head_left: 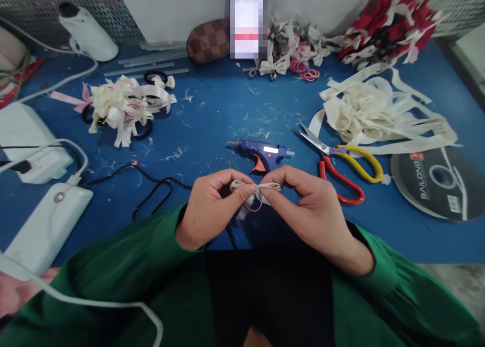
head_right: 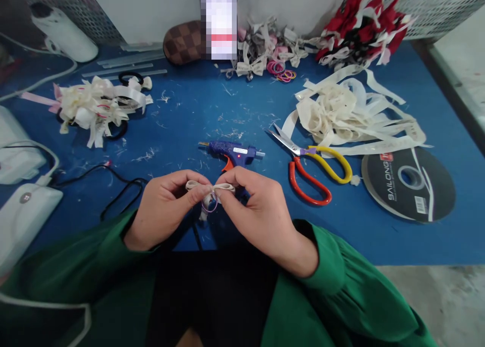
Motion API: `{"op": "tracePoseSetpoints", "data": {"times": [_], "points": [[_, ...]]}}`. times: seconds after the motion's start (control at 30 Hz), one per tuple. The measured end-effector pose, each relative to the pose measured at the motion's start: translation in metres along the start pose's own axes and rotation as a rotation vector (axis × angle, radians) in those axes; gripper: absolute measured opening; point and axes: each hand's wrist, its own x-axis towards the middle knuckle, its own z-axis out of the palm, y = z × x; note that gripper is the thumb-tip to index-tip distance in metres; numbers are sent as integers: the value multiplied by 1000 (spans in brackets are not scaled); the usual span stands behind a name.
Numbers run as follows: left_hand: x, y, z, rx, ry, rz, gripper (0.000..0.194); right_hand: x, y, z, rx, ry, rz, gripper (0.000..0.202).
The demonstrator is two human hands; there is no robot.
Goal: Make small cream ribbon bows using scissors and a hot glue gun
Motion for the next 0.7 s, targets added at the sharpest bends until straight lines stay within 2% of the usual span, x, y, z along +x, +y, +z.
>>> {"op": "tracePoseSetpoints", "data": {"times": [0.3, 0.47, 0.7], "points": [[0, 0, 2, -31, 0, -18, 16, 2, -2, 1, 39, -10, 45, 8], [1, 1, 0, -46, -18, 13, 28, 3, -4, -1, 50, 15, 58, 9], [-1, 0, 2, -31, -39, -25, 18, 3, -1, 0, 43, -9, 38, 6]]}}
